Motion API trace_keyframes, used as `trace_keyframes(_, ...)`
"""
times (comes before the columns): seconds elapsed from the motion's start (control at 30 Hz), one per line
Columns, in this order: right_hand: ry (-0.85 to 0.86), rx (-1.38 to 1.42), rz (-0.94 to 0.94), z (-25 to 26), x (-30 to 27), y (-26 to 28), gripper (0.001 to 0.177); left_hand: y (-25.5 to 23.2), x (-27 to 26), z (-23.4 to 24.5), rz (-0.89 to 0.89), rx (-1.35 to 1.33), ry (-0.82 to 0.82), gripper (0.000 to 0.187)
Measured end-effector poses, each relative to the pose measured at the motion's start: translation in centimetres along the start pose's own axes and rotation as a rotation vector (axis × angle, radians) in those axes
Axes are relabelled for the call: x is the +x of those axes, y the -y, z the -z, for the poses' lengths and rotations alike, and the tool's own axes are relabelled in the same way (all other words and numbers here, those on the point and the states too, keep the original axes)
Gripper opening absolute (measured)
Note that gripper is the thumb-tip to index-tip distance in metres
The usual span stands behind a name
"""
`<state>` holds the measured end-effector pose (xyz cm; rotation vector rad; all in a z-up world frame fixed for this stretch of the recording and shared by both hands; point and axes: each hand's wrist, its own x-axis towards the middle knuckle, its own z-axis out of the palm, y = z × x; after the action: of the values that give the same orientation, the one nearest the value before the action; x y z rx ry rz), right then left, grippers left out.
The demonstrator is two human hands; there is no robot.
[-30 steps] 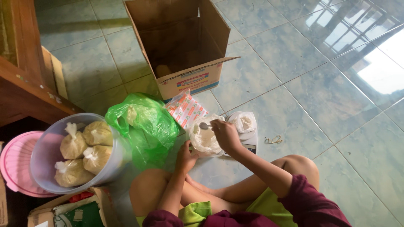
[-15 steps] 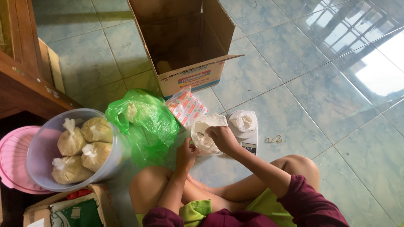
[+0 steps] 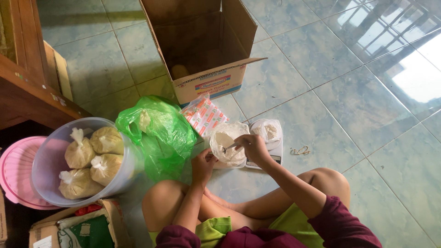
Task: The person sits on the floor and uses a spoon to transfer a white granular substance from a large bag into small plastic bags placed on a digital scale. They repeatedly weigh and adjust the contents to achieve a target weight, then set the filled bags aside.
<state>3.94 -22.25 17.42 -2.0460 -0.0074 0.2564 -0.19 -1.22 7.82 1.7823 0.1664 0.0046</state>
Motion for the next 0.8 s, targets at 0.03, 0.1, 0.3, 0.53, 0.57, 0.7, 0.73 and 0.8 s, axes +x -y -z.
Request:
trace_keyframes(0.03,-0.002,0.072,-0.03,0.2,-0.1,-0.1,0.025,-0.4,-0.1,0.1,-0.005,0.007,-0.007,0.023)
trace_keyframes(0.1,-0.005,0.215,-0.092,0.8,-0.5,-0.1,0.023,-0.9,-0.2,0.3,-0.01,0.014,-0.021,0.022)
trace_keyframes(0.3,-0.052,0.323,-0.142,2.6,-1.5,-0.1,0.027,-0.8,0.0,0.2,-0.077,0.069,-0.12,0.026)
trace_keyframes(0.53,-0.095,0.502,-0.208,4.3,-2.1,0.3,0.029,0.8,0.6,-0.3,-0.038,-0.035,-0.084,0.025)
trace_keyframes(0.57,-0.101,0.497,-0.205,4.5,-2.3,0.6,0.029,1.1,0.6,-0.3,-0.046,-0.035,-0.084,0.024)
trace_keyframes(0.7,-0.126,0.518,-0.173,5.1,-2.6,1.3,0.029,1.8,0.7,-0.5,-0.063,-0.055,-0.089,0.022)
trace_keyframes(0.73,-0.135,0.527,-0.173,5.3,-2.5,1.5,0.029,1.9,0.7,-0.6,-0.065,-0.065,-0.093,0.021)
trace_keyframes(0.8,-0.153,0.545,-0.175,5.6,-2.6,1.9,0.029,2.0,0.7,-0.7,-0.059,-0.083,-0.105,0.021)
